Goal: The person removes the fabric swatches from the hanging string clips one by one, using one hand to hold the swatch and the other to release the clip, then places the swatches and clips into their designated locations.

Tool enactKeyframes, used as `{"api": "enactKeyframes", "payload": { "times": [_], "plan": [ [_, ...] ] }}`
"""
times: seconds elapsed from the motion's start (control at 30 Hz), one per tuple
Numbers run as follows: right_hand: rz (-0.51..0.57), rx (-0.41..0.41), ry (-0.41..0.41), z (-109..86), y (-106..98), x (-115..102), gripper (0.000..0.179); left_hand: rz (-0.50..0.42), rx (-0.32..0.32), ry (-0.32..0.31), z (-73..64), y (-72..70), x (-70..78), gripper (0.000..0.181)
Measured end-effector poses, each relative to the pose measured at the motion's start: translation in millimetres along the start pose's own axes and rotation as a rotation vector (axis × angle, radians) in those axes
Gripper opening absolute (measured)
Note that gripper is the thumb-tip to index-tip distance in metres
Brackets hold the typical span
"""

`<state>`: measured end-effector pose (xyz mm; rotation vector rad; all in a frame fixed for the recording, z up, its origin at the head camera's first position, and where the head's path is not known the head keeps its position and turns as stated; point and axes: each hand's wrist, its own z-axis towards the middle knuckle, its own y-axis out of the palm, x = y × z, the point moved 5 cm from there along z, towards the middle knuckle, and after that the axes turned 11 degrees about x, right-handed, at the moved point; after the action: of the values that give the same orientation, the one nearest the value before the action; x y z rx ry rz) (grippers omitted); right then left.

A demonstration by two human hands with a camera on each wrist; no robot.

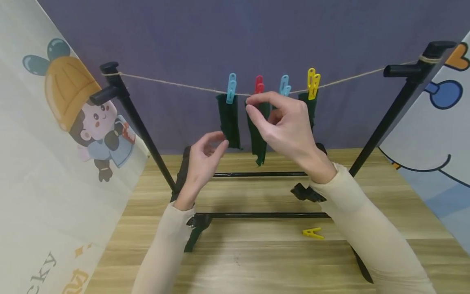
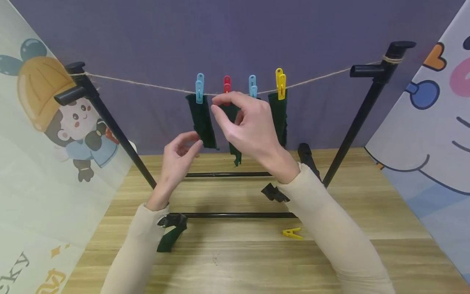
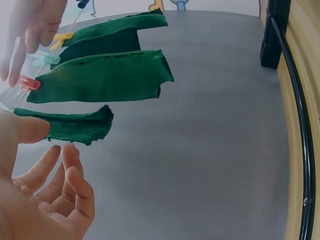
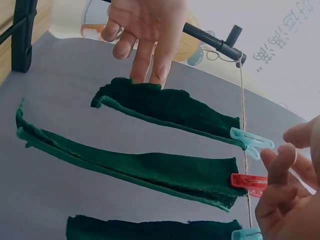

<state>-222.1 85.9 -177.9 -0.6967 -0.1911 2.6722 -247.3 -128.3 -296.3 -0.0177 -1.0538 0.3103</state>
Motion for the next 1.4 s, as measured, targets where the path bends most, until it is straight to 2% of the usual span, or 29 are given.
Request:
{"api": "enactKeyframes", "payload": {
  "times": [0.07, 0.2, 0.37, 0.5, 0.7, 0.8, 1.13, 1.4],
  "plan": [
    [-0.042, 0.024, -0.066, 3.2, 0.8, -3.0, 0.019, -0.007, -0.004, -0.001, 2.1, 1.8, 0.9, 0.036],
    [-0.093, 0.043, -0.142, 10.4, 5.1, -7.9, 0.022, -0.014, 0.009, 0.012, 6.1, 3.2, 4.4, 0.036],
    [-0.134, 0.042, -0.172, 18.7, 11.5, -15.2, 0.028, -0.034, 0.019, 0.034, 10.9, 4.8, 10.1, 0.035],
    [-0.160, 0.011, -0.120, 25.6, 17.5, -19.3, 0.035, -0.053, 0.018, 0.047, 14.8, 6.8, 13.2, 0.034],
    [-0.215, -0.094, 0.025, 34.5, 23.9, -17.2, 0.042, -0.045, 0.019, 0.059, 18.1, 9.0, 15.9, 0.031],
    [-0.226, -0.138, 0.067, 37.5, 26.0, -15.8, 0.043, -0.047, 0.025, 0.062, 18.9, 9.0, 16.3, 0.028],
    [-0.261, -0.191, 0.110, 46.3, 31.5, -12.7, 0.047, -0.057, 0.031, 0.049, 16.7, 7.5, 18.2, 0.026],
    [-0.272, -0.206, 0.134, 48.6, 25.9, -10.7, 0.043, -0.057, 0.035, 0.049, 16.5, 5.2, 17.8, 0.025]
  ]
}}
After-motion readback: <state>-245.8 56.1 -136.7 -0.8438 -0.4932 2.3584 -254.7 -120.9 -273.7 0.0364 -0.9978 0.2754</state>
